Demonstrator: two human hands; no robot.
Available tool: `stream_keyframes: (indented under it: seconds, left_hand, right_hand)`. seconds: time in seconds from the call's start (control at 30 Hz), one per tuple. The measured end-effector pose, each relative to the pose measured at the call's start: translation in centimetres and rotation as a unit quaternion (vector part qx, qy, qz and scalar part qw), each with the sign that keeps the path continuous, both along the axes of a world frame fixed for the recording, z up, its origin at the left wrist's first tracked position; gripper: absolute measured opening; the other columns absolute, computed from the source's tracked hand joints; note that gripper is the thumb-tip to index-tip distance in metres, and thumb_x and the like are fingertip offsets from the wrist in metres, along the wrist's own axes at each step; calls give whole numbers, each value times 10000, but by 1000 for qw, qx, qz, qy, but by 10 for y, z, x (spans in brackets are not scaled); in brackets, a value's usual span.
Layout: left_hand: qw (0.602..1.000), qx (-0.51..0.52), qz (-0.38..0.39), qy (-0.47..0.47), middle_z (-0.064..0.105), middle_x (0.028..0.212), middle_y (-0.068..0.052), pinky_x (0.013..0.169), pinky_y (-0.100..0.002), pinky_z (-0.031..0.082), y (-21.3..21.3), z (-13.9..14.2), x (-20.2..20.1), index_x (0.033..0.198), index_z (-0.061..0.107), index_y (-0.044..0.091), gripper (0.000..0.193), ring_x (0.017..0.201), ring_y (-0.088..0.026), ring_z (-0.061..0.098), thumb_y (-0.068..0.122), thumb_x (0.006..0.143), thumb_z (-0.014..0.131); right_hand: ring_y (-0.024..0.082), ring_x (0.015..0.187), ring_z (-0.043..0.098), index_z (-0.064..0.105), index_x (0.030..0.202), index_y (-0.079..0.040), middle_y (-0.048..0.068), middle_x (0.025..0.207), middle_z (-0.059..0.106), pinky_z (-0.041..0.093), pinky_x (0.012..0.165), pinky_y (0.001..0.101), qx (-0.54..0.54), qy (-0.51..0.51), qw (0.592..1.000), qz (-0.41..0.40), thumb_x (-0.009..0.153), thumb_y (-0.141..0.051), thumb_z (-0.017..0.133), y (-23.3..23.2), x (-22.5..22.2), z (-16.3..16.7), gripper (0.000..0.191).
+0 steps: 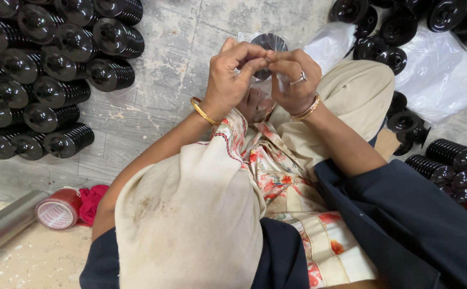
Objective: The person sits on the floor among piles of black plastic parts and wraps each part in a clear plastic bag, twisting the bag closed, and sets the wrapped part aside before reaching for the next one.
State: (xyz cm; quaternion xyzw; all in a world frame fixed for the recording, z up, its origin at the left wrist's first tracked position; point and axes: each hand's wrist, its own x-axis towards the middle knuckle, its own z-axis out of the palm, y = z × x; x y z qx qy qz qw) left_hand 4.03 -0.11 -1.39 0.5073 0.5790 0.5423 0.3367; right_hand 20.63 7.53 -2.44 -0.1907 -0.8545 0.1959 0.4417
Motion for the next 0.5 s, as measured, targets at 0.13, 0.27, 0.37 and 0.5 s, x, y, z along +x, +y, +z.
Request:
stream_keyframes:
  seconds: [0.13,0.27,0.37,0.5]
  left_hand:
    - [977,103,17,188,702,971,-50,805,-373,502,-2,9,-5,1034,700,48,123,892,-266,591,10,936,765]
    - [923,201,19,327,678,1050,-112,800,-420,501,-5,10,-17,1123,684,-20,271,884,-290,584,-11,859,743]
    - [878,259,-3,402,659,1107,-142,776,-426,481,-6,7,-28,1171,669,-56,310,888,-279,582,32,885,751]
    - [841,286,-41,458,665,1149,-150,760,-414,475,-8,3,-38,1190,677,-62,348,896,-258,586,78,875,730]
  right_hand:
    - [242,907,700,580,1143,-8,147,1071,722,556,763,308,-116,33,993,0,951,113,717,-1,0,-1,266]
    - [152,1016,688,554,1243,-3,77,1120,706,537,883,253,-361,76,926,76,1074,31,670,0,2,2,207]
    - [128,1051,696,615,1226,6,45,1135,699,557,951,256,-460,75,877,112,1090,12,653,7,5,9,141]
    - [94,1026,672,691,1217,24,43,1091,717,542,932,243,-553,8,826,108,1028,9,707,12,10,22,191]
